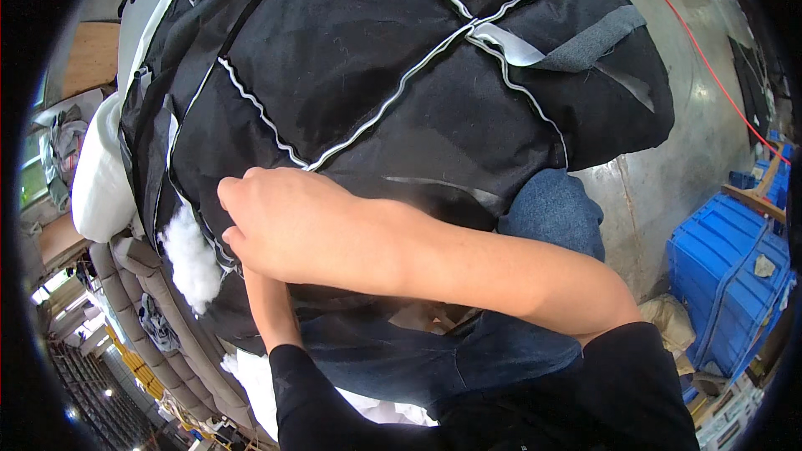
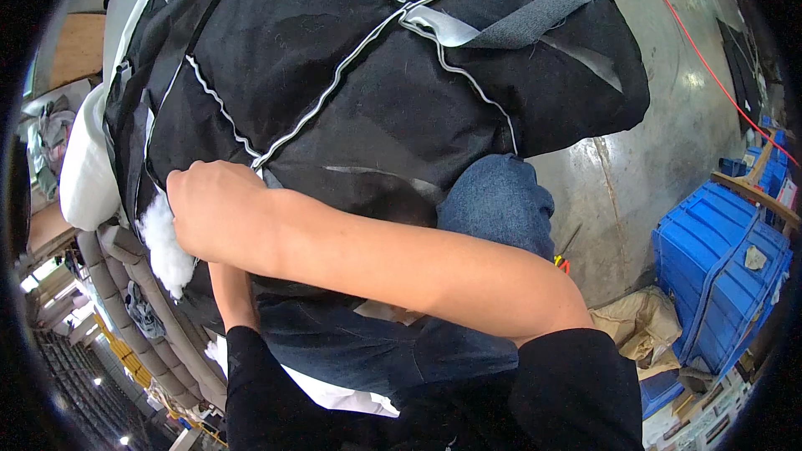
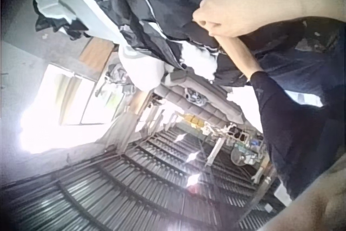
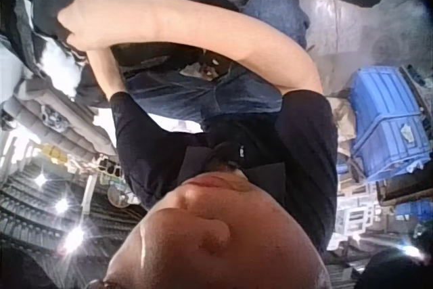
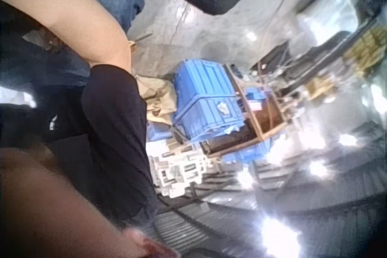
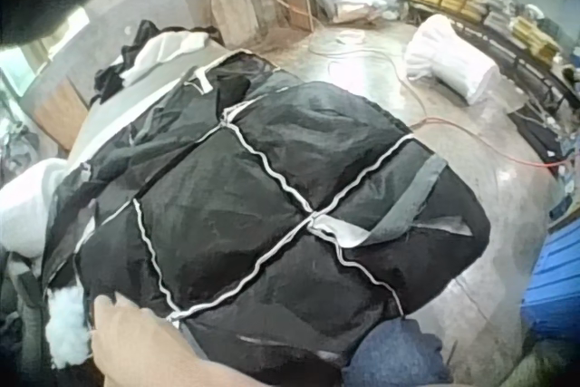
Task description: Stuffing batting material into a black fabric furniture cushion and cutting fabric with scissors.
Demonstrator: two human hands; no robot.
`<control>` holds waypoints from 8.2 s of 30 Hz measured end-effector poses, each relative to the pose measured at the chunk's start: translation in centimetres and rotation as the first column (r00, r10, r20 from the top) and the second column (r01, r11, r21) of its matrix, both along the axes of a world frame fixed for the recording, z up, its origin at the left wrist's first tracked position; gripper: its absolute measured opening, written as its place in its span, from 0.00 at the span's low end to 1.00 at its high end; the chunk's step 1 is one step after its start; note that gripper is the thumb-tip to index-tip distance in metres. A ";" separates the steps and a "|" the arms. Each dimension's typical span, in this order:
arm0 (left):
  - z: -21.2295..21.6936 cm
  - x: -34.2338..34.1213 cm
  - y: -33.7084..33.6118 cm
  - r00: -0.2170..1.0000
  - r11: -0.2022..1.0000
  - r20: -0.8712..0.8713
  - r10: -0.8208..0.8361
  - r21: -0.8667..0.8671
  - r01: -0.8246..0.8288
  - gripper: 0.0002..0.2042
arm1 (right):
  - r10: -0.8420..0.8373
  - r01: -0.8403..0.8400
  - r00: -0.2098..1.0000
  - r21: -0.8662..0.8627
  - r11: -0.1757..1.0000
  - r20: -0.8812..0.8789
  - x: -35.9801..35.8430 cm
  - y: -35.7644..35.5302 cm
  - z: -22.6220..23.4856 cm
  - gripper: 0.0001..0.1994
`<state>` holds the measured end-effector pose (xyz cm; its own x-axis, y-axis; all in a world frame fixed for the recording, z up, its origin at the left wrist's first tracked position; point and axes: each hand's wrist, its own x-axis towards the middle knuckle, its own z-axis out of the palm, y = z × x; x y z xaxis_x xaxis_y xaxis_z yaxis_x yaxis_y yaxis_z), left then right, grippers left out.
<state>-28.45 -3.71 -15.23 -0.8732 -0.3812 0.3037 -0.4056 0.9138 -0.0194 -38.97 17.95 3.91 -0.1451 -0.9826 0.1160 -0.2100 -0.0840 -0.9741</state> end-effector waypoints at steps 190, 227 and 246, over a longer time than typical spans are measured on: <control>10.7 30.6 1.4 0.795 0.536 -0.040 0.605 0.759 -0.369 0.45 | 0.285 -0.428 0.481 0.061 0.902 -0.829 25.4 -20.9 -10.7 0.19; 12.8 31.1 1.4 0.745 0.350 0.190 0.639 0.791 -0.502 0.26 | 0.327 -0.379 0.224 0.228 0.897 -0.918 7.7 -20.3 -10.7 0.20; 15.1 32.0 2.3 0.847 0.439 -0.115 0.519 0.886 -0.149 0.16 | 0.351 -0.353 0.932 0.002 0.936 0.090 21.9 -15.8 -6.2 0.11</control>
